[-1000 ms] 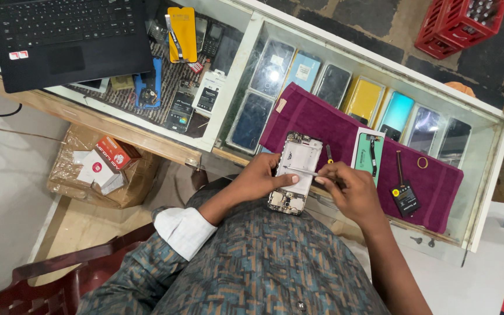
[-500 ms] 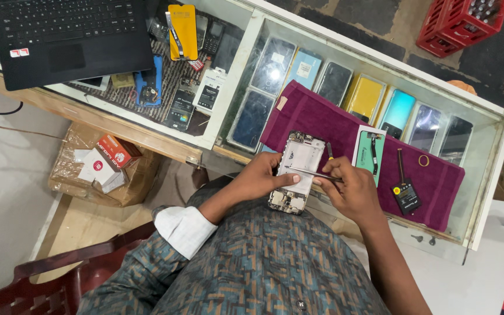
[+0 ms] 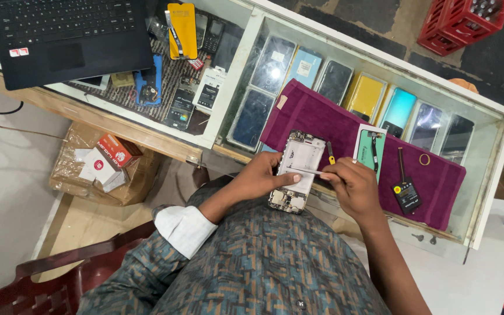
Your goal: The person sits at a repair counter and works on a disassembled smartphone. They pick up a small metal tool, hold the phone frame, and use the tool to pry and work along the edges of the phone's internal frame and screen assembly, repositioning the phone repeatedly while continuing to work on it.
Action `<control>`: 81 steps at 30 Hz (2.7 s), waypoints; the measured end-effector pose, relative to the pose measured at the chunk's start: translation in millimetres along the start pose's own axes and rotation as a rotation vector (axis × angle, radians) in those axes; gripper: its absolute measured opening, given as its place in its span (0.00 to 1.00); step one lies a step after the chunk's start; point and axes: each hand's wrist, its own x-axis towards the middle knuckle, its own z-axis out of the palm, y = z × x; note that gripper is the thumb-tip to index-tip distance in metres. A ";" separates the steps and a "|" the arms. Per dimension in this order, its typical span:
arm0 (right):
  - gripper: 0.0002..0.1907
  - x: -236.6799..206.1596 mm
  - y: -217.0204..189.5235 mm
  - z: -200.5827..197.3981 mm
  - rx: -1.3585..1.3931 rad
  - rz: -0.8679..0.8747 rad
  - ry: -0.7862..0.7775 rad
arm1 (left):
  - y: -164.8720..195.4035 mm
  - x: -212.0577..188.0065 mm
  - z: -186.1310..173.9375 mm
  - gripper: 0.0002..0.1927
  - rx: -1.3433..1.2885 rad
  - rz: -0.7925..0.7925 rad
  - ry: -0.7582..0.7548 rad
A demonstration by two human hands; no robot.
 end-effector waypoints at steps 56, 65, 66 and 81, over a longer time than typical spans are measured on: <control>0.11 -66.6 18.5 51.0 0.573 0.601 0.364 | 14.5 92.7 5.2 0.23 1.091 -0.055 0.358; 0.12 -64.2 12.5 54.8 0.532 0.583 0.328 | 11.3 80.4 7.6 0.19 1.096 0.072 0.372; 0.12 -63.8 12.2 53.9 0.520 0.570 0.317 | 10.9 78.9 9.1 0.18 1.094 0.086 0.391; 0.12 -71.7 15.9 55.6 0.566 0.552 0.271 | 11.6 81.3 13.9 0.15 1.137 0.012 0.506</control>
